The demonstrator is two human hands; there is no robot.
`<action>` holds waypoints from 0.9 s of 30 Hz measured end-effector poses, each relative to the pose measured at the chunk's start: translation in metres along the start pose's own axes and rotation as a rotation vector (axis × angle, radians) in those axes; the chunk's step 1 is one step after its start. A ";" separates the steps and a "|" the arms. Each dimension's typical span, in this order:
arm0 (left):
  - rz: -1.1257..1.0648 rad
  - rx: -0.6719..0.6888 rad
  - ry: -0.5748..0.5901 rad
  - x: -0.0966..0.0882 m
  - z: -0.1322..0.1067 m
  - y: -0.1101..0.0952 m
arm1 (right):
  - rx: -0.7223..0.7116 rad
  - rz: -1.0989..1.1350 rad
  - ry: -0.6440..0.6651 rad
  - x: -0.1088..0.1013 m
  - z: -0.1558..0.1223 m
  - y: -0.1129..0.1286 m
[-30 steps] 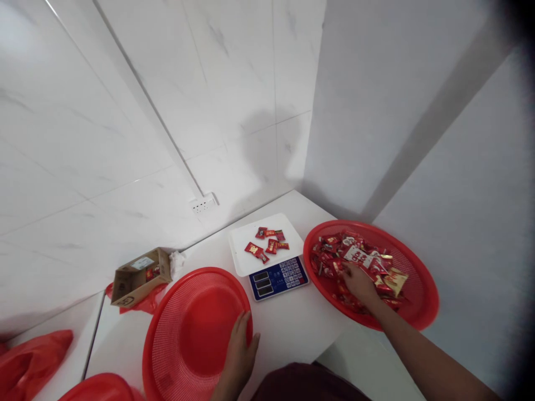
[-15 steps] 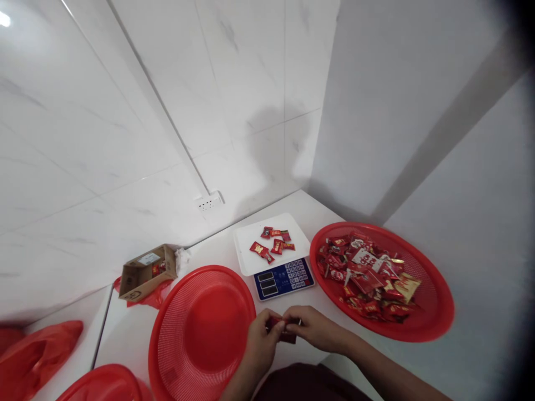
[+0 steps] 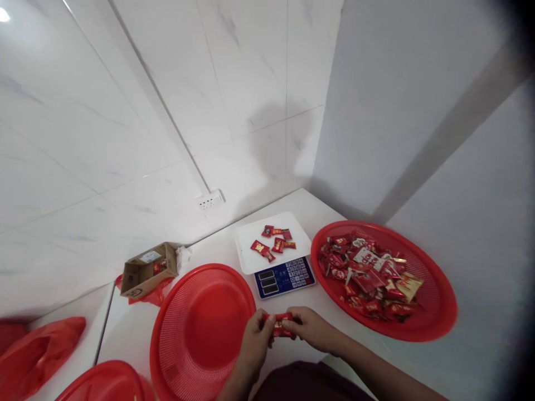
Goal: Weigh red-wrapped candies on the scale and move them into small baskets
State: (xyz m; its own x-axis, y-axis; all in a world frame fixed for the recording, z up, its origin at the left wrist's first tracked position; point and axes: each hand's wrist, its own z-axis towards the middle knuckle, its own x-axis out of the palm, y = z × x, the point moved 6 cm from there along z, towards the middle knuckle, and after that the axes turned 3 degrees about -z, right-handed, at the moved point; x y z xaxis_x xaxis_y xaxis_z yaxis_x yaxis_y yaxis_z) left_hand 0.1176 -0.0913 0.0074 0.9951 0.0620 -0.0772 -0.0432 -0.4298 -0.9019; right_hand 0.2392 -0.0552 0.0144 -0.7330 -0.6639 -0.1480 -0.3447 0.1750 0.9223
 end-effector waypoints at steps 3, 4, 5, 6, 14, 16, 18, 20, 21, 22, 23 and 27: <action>0.060 0.108 -0.074 -0.005 -0.001 -0.006 | 0.001 -0.011 -0.004 0.001 0.002 0.001; 0.059 0.123 -0.086 -0.006 -0.001 -0.007 | 0.005 0.001 -0.003 0.001 0.002 0.000; 0.041 0.117 -0.086 -0.006 -0.001 -0.007 | 0.005 0.015 0.003 0.001 0.002 0.001; 0.009 0.092 -0.075 -0.005 -0.001 -0.006 | 0.000 0.032 0.014 0.001 0.002 0.001; -0.016 -0.007 -0.048 -0.006 0.002 0.000 | 0.023 0.121 0.048 0.006 0.005 -0.005; -0.006 0.004 -0.040 -0.008 0.002 0.000 | 0.050 0.140 0.024 0.005 0.010 -0.013; -0.048 -0.007 -0.037 -0.011 0.003 0.003 | 0.066 0.159 -0.050 -0.004 0.017 -0.022; -0.099 -0.033 -0.058 -0.018 0.003 0.007 | 0.086 0.175 -0.168 -0.021 0.027 -0.029; -0.118 -0.047 -0.068 -0.021 0.002 0.009 | 0.101 0.186 -0.228 -0.032 0.033 -0.032; -0.132 -0.062 -0.076 -0.024 0.002 0.011 | 0.119 0.206 -0.283 -0.042 0.040 -0.033; -0.142 -0.075 -0.076 -0.027 0.001 0.013 | 0.133 0.246 -0.328 -0.052 0.048 -0.032; -0.162 -0.107 -0.077 -0.033 -0.002 0.013 | 0.142 0.454 -0.397 -0.079 0.081 -0.019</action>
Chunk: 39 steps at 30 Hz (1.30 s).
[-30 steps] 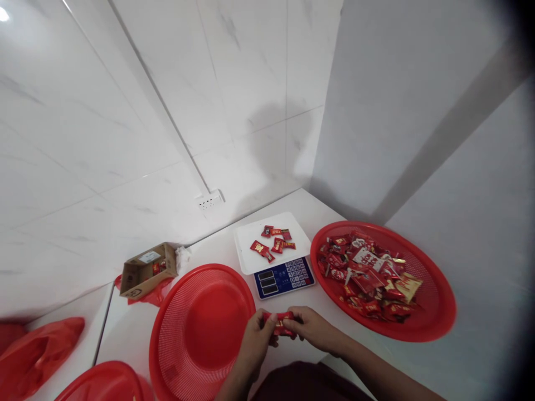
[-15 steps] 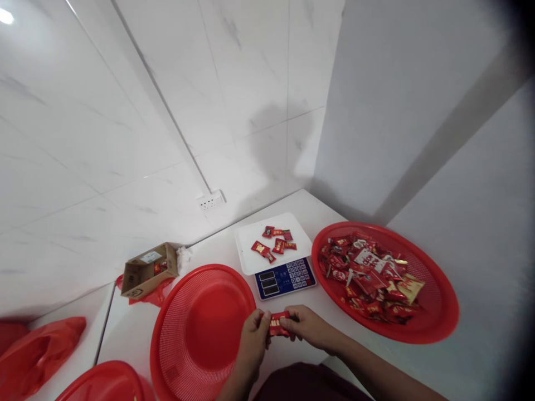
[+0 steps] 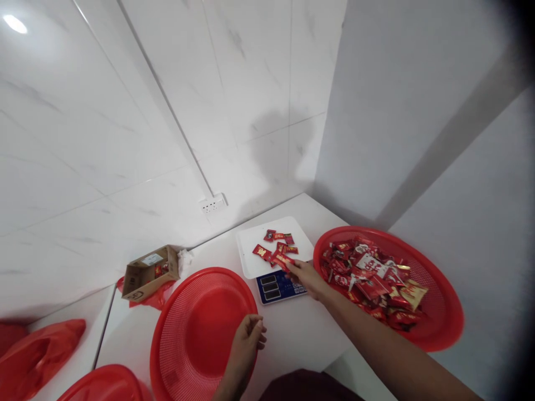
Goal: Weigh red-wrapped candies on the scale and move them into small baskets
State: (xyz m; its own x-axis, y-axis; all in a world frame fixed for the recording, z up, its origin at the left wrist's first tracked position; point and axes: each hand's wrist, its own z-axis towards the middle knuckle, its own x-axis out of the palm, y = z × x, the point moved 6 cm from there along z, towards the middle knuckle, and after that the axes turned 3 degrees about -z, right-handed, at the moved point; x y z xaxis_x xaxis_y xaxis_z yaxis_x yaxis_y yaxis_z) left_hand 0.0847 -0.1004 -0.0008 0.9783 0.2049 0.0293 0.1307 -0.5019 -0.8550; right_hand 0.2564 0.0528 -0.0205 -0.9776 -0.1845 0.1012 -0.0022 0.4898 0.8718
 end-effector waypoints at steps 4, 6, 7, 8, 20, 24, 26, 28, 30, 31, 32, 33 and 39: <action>-0.022 -0.014 -0.003 -0.001 -0.002 0.001 | 0.036 0.020 0.014 0.002 0.012 0.004; -0.025 -0.022 -0.006 -0.003 -0.003 0.003 | 0.047 -0.008 0.013 -0.003 0.006 -0.005; -0.025 -0.023 -0.010 -0.005 -0.003 0.005 | 0.027 -0.044 0.009 -0.007 0.001 -0.009; -0.025 -0.022 -0.015 -0.007 -0.003 0.007 | -0.017 -0.098 -0.006 -0.014 -0.005 -0.012; -0.009 -0.022 -0.011 -0.005 -0.003 0.004 | -0.503 -0.875 -0.422 -0.105 -0.044 -0.036; 0.008 -0.001 0.006 -0.001 -0.003 0.004 | -0.427 -0.914 -0.363 -0.102 -0.042 -0.052; 0.014 -0.002 0.011 -0.002 -0.003 0.007 | -0.421 -0.919 -0.340 -0.098 -0.041 -0.055; 0.020 -0.008 0.009 -0.004 -0.004 0.010 | -0.435 -0.924 -0.331 -0.096 -0.041 -0.056; 0.023 -0.008 -0.004 -0.006 -0.004 0.011 | -0.440 -0.932 -0.328 -0.095 -0.040 -0.058; 0.024 -0.008 -0.013 -0.007 -0.005 0.011 | -0.434 -0.940 -0.326 -0.095 -0.039 -0.059; 0.023 -0.009 -0.022 -0.008 -0.005 0.011 | -0.425 -0.952 -0.324 -0.095 -0.039 -0.060; 0.023 -0.011 -0.030 -0.009 -0.006 0.011 | -0.420 -0.970 -0.326 -0.096 -0.039 -0.060; 0.016 -0.021 -0.038 -0.008 -0.005 0.010 | -0.570 -1.181 -0.401 -0.078 -0.034 -0.027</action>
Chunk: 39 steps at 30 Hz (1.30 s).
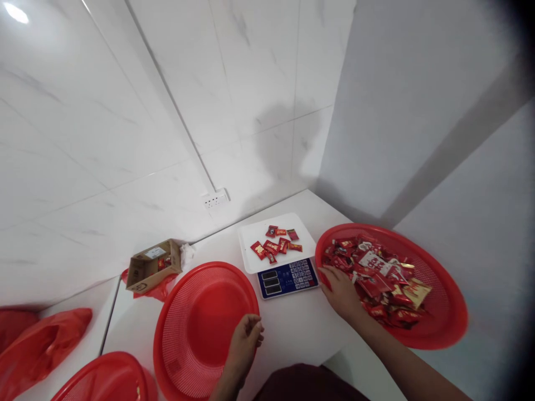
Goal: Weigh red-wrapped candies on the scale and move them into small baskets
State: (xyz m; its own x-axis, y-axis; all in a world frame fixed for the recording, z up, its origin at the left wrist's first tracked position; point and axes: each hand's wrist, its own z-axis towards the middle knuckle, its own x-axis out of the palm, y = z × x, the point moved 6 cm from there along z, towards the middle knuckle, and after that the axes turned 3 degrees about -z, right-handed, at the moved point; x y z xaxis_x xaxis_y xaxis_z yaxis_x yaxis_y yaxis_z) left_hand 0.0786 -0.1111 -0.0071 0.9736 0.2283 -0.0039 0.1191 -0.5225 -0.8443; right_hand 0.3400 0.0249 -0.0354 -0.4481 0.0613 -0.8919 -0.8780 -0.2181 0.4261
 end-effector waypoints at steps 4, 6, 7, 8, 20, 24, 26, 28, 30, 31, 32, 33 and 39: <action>-0.005 0.006 0.002 0.002 0.003 0.001 | -0.145 -0.041 0.035 -0.005 0.042 0.041; -0.009 0.016 0.007 0.002 0.003 0.000 | -0.169 -0.090 0.113 0.002 0.063 0.057; -0.014 0.017 0.006 0.002 0.002 -0.001 | -0.171 -0.119 0.149 0.006 0.072 0.061; -0.019 0.016 0.003 0.002 0.001 -0.001 | -0.169 -0.146 0.176 0.011 0.079 0.065; -0.003 0.011 -0.065 -0.024 -0.001 0.009 | -0.176 -0.271 0.257 0.041 0.118 0.069; 0.000 0.008 -0.062 -0.021 0.000 0.003 | -0.220 -0.268 0.261 0.040 0.124 0.076; -0.004 0.010 -0.055 -0.019 0.001 0.001 | -0.229 -0.256 0.251 0.040 0.125 0.076; -0.010 0.012 -0.044 -0.018 0.001 0.001 | -0.225 -0.235 0.235 0.041 0.126 0.073; -0.008 0.015 -0.038 -0.018 0.002 0.001 | -0.203 -0.207 0.211 0.040 0.127 0.068; -0.007 0.015 -0.042 -0.019 0.002 0.002 | -0.186 -0.193 0.196 0.040 0.127 0.065; -0.006 0.013 -0.046 -0.020 0.002 0.002 | -0.169 -0.177 0.180 0.039 0.127 0.063; -0.002 0.007 -0.048 -0.020 0.002 0.002 | -0.154 -0.161 0.164 0.037 0.127 0.060; 0.005 0.014 -0.028 -0.016 0.000 -0.002 | -0.138 -0.078 0.111 0.023 0.122 0.052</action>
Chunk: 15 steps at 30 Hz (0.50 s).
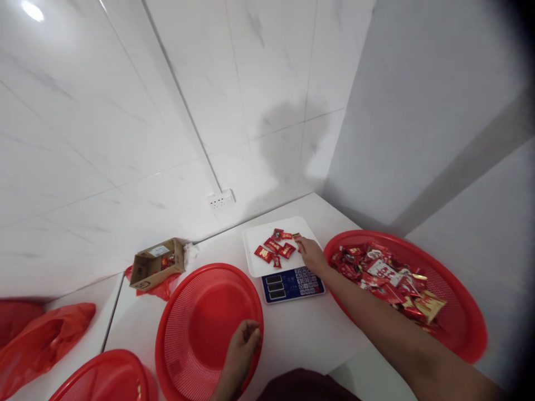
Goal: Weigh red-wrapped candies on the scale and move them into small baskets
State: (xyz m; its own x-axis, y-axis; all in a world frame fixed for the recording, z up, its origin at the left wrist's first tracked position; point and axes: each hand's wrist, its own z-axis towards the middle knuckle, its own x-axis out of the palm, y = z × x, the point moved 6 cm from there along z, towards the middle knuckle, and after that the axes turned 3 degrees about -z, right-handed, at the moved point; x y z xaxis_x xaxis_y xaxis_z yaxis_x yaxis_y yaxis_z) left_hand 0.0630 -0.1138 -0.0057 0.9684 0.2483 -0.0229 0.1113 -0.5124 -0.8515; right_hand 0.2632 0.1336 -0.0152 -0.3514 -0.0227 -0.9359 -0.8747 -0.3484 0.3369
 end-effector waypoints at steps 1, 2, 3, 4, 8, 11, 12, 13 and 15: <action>-0.003 0.007 0.010 0.002 0.000 -0.001 | -0.014 0.009 0.001 -0.001 -0.002 0.001; -0.004 0.010 0.021 0.004 0.000 -0.002 | -0.037 0.014 0.007 0.000 -0.004 0.004; -0.001 0.009 0.030 0.007 0.000 -0.002 | -0.065 0.012 0.023 0.001 -0.006 0.008; 0.002 0.005 0.036 0.009 0.000 -0.003 | -0.093 -0.002 0.052 0.005 -0.008 0.012; 0.014 -0.010 0.039 0.014 -0.001 -0.005 | -0.150 -0.113 0.177 0.021 -0.009 0.025; 0.018 0.011 0.043 0.014 -0.003 -0.005 | -0.149 -0.121 0.156 0.021 -0.005 0.030; 0.015 0.017 0.045 0.013 -0.004 -0.004 | -0.152 -0.112 0.145 0.020 -0.003 0.030; 0.012 0.018 0.042 0.011 -0.004 -0.002 | -0.156 -0.103 0.134 0.019 -0.002 0.031; 0.011 0.011 0.026 0.006 -0.005 0.003 | -0.162 -0.076 0.113 0.017 0.000 0.032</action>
State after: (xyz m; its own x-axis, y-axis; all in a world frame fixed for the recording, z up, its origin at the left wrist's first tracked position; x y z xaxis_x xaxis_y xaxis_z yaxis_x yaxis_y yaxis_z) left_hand 0.0700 -0.1182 -0.0057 0.9751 0.2210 -0.0186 0.0983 -0.5056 -0.8572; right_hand 0.2290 0.1221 -0.0202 -0.2388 -0.0922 -0.9667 -0.8293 -0.4986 0.2524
